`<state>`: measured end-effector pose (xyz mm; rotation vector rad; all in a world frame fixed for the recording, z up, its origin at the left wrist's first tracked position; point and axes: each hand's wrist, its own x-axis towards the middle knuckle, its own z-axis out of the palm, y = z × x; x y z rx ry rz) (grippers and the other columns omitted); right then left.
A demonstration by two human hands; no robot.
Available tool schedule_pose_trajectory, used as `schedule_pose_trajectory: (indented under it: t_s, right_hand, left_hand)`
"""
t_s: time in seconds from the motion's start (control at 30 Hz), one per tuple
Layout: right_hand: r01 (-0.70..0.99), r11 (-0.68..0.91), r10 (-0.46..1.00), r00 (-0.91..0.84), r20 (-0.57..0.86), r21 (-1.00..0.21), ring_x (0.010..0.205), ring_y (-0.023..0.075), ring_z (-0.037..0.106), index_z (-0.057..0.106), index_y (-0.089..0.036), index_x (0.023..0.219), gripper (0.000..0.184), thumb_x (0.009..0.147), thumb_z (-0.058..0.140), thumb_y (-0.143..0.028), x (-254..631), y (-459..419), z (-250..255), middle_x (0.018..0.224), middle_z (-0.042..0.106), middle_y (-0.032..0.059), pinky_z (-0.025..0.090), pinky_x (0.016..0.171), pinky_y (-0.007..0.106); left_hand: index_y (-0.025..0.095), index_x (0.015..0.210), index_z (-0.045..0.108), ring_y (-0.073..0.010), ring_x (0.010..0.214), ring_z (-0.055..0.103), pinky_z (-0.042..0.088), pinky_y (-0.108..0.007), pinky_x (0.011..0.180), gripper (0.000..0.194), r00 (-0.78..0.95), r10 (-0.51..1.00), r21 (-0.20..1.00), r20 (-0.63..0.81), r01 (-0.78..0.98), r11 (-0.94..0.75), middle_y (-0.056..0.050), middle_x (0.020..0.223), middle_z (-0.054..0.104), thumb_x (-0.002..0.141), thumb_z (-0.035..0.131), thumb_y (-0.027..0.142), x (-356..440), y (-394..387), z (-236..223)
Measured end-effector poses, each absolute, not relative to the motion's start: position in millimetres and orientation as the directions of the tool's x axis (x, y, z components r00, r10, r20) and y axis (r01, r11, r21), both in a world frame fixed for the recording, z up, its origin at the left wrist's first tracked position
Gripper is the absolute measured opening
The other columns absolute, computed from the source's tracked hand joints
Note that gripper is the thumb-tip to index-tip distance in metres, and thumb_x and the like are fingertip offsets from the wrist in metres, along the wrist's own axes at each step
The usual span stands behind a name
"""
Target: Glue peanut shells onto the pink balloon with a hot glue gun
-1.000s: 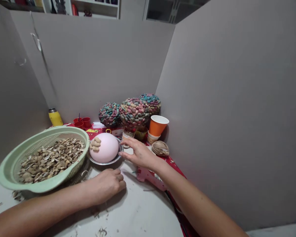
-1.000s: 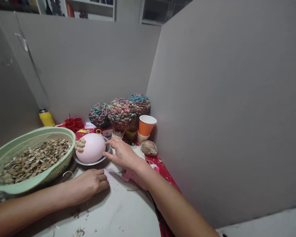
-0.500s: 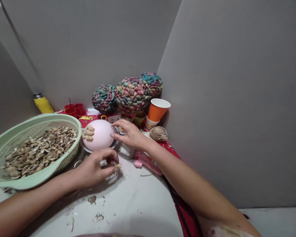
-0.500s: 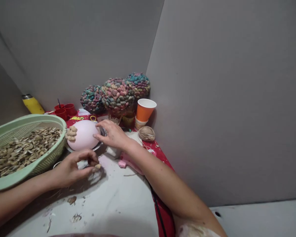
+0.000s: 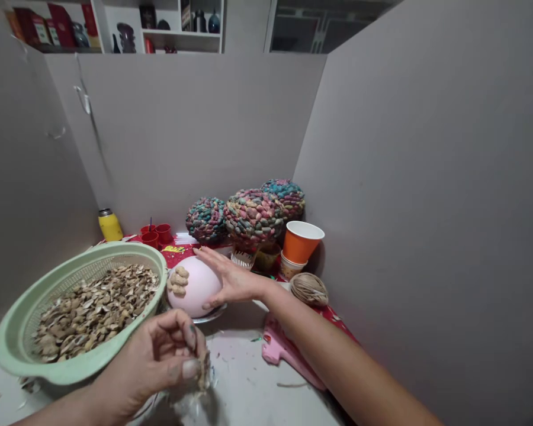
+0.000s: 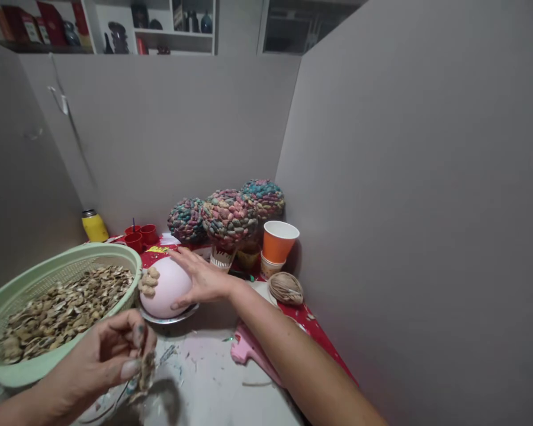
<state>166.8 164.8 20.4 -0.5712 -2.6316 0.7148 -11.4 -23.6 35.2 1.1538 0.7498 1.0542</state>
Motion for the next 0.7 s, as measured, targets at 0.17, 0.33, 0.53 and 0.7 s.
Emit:
schedule_pose_trajectory:
  t_s: [0.17, 0.33, 0.53, 0.7]
  right_hand:
    - [0.305, 0.775, 0.492, -0.84, 0.227, -0.554, 0.151, 0.0359, 0.017, 0.015, -0.028, 0.16, 0.119, 0.066, 0.087, -0.048, 159, 159, 20, 0.165, 0.018, 0.0152, 0.02, 0.119, 0.058]
    - [0.296, 0.738, 0.567, -0.759, 0.32, -0.606, 0.146, 0.0337, 0.031, 0.02, -0.021, 0.159, 0.116, 0.067, 0.086, -0.046, 166, 157, 12, 0.16, 0.03, 0.017, 0.025, 0.119, 0.053]
    - [0.324, 0.642, 0.697, -0.623, 0.354, -0.694, 0.14, 0.0344, 0.04, 0.025, -0.025, 0.157, 0.113, 0.065, 0.086, -0.048, 171, 152, 8, 0.155, 0.038, 0.0165, 0.03, 0.116, 0.054]
    - [0.434, 0.665, 0.712, -0.614, 0.341, -0.608, 0.139, 0.0354, 0.04, 0.03, -0.021, 0.155, 0.107, 0.068, 0.084, -0.05, 167, 134, 9, 0.153, 0.039, 0.0181, 0.031, 0.115, 0.054]
  left_hand:
    - [0.021, 0.084, 0.062, -0.0117, 0.074, 0.057, 0.047, -0.022, 0.066, 0.022, 0.1, 0.982, 0.981, 0.158, -0.124, -0.146, 0.0, 0.083, 0.066, 0.078, 0.081, 0.032, -34, -24, 50]
    - [0.022, 0.081, 0.064, -0.0162, 0.077, 0.064, 0.053, -0.027, 0.067, 0.015, -0.078, 0.959, 0.962, 0.274, 0.034, -0.272, -0.003, 0.086, 0.069, 0.079, 0.078, 0.029, -42, -21, 61]
    - [0.021, 0.08, 0.065, -0.0163, 0.077, 0.067, 0.056, -0.027, 0.069, 0.008, -0.097, 0.907, 0.883, 0.41, 0.292, -0.368, -0.003, 0.085, 0.071, 0.083, 0.071, 0.024, -35, -14, 65]
    - [0.021, 0.084, 0.063, -0.0164, 0.078, 0.067, 0.054, -0.028, 0.072, 0.003, -0.055, 0.788, 0.642, 0.613, 0.616, -0.457, -0.001, 0.083, 0.07, 0.086, 0.066, 0.02, -24, -6, 57]
